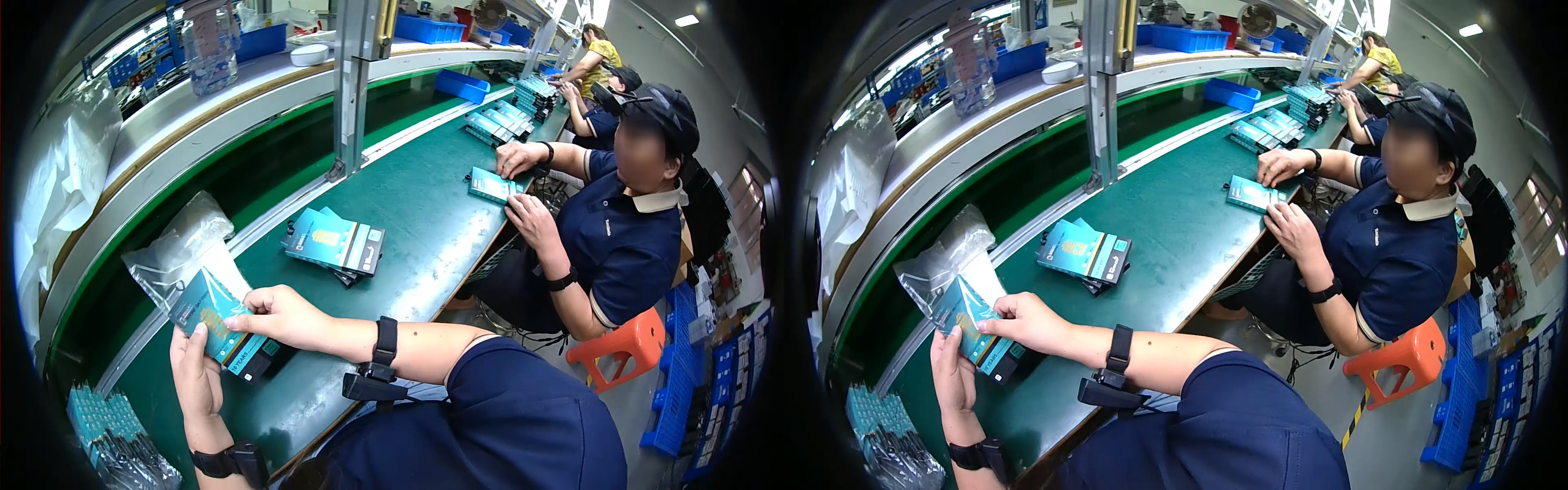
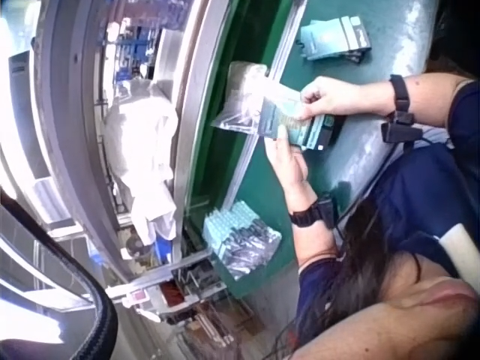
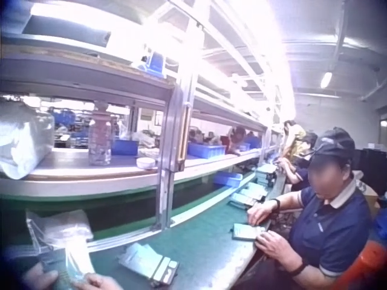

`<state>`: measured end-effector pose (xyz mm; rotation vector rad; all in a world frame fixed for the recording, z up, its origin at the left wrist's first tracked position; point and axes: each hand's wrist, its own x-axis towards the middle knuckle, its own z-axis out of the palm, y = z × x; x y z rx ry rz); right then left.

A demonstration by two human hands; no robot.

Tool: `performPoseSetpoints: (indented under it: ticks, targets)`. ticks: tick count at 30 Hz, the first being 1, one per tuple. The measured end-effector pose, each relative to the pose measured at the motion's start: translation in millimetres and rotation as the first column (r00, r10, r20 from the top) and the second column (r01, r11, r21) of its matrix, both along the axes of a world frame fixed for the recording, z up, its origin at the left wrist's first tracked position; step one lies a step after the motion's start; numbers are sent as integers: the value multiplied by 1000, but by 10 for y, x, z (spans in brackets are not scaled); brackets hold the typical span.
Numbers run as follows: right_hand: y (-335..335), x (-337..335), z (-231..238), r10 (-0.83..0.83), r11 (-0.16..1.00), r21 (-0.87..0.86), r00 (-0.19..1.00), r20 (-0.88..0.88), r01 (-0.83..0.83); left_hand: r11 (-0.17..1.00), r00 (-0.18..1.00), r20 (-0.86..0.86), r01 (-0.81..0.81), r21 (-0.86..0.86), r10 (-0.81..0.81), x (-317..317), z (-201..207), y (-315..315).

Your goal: Organizing small green product boxes and placing them into a larger plastic bag on an assembly line.

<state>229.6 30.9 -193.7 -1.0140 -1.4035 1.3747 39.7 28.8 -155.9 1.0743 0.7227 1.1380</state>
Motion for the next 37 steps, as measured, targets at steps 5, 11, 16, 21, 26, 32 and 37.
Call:
performPoseSetpoints:
  ticks: [5, 11, 16, 21, 26, 32, 37]
  targets:
    - [-272, 43, 430, 217, 938, 248, 968, 127, -243, 996, 965, 259, -15, -83, 36, -203, 7, 139]
    - [-329, 4, 746, -351, 713, 680, 927, 131, 174, 852, 835, 229, 522, -40, -501, 5, 221, -166]
    - [-577, -80, 1015, -413, 557, 719, 890, -194, 416, 861, 857, 121, 507, -32, -500, -45, 178, -180]
    - [-507, -234, 771, 71, 748, 584, 913, 402, -315, 846, 841, 444, 456, -275, -309, 18, 114, -197]
    - [-576, -245, 803, 209, 723, 577, 917, 341, -379, 871, 901, 355, 370, -323, -251, -16, -154, -31]
    - [-426, 183, 745, -671, 463, 869, 709, 216, 173, 908, 948, 254, 269, -322, -191, 53, -93, -6]
    - [-389, 593, 752, -43, 973, 207, 808, 588, -98, 925, 949, 217, 281, -257, -228, -111, -127, -23]
